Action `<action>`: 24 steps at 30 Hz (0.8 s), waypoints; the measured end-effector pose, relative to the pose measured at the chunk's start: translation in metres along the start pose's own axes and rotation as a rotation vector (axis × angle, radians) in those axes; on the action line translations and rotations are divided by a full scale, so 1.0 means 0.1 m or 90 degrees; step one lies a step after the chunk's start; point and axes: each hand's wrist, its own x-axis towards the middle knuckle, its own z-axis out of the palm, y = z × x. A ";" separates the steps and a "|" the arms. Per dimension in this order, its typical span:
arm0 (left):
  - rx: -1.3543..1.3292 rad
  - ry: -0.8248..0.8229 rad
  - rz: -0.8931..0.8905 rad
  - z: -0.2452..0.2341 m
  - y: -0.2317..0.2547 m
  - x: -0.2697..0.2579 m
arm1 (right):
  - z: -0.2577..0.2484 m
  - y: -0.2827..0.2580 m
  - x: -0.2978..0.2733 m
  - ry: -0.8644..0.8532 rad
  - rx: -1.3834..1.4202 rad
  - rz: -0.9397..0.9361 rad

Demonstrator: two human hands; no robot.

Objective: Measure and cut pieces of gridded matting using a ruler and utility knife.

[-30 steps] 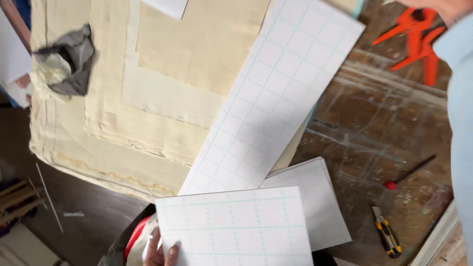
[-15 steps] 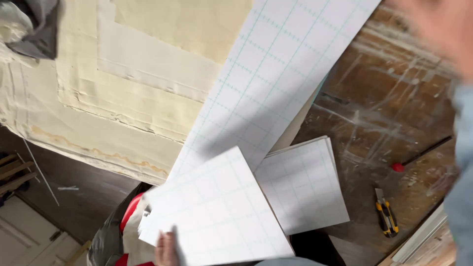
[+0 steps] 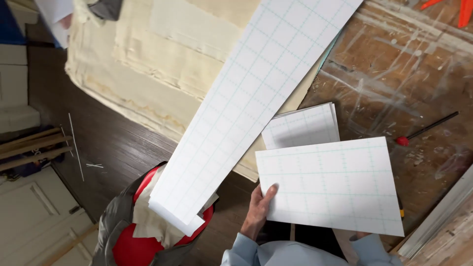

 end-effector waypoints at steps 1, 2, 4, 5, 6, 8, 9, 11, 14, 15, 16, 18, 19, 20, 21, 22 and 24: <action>0.010 0.008 -0.010 0.12 0.10 0.02 | 0.00 0.02 0.03 0.003 0.005 -0.019; 0.020 0.015 -0.019 0.24 0.20 0.03 | 0.01 0.03 0.08 0.005 0.010 -0.038; 0.025 0.023 0.006 0.31 0.25 -0.01 | 0.04 0.04 0.05 -0.001 0.022 -0.067; 0.033 0.017 0.019 0.36 0.27 -0.01 | 0.03 0.07 0.01 0.003 0.026 -0.076; 0.031 0.014 0.024 0.32 0.20 0.02 | 0.01 0.09 -0.01 0.007 0.030 -0.086; 0.038 0.018 0.045 0.29 0.07 0.14 | -0.07 0.15 -0.04 0.023 0.036 -0.103; 0.039 0.015 0.047 0.30 0.10 0.13 | -0.06 0.19 -0.05 0.028 0.042 -0.109; 0.049 0.040 0.021 0.31 0.15 0.10 | -0.04 0.29 -0.08 0.035 0.055 -0.121; 0.048 0.030 0.051 0.26 0.04 0.13 | 0.07 0.51 -0.09 0.040 0.075 -0.134; 0.046 0.030 0.047 0.27 0.04 0.07 | 0.05 0.75 -0.12 0.040 0.079 -0.136; 0.026 0.005 0.062 0.28 0.04 0.00 | 0.06 0.95 -0.15 0.040 0.084 -0.137; 0.004 -0.024 0.086 0.26 0.07 -0.11 | -0.04 1.28 -0.25 0.044 0.086 -0.147; 0.022 -0.035 0.094 0.23 0.10 -0.13 | -0.20 1.44 -0.29 0.066 0.193 -0.110; 0.040 -0.046 0.101 0.19 0.13 -0.16 | -0.35 1.59 -0.32 0.086 0.301 -0.071; 0.031 -0.042 0.106 0.12 0.10 -0.23 | -0.59 1.33 -0.44 0.080 0.294 -0.076; -0.011 -0.054 0.095 0.05 0.06 -0.30 | -0.82 1.07 -0.56 0.121 0.289 0.014; -0.060 -0.059 0.090 -0.13 0.08 -0.47 | -1.10 0.52 -0.66 0.154 0.277 0.099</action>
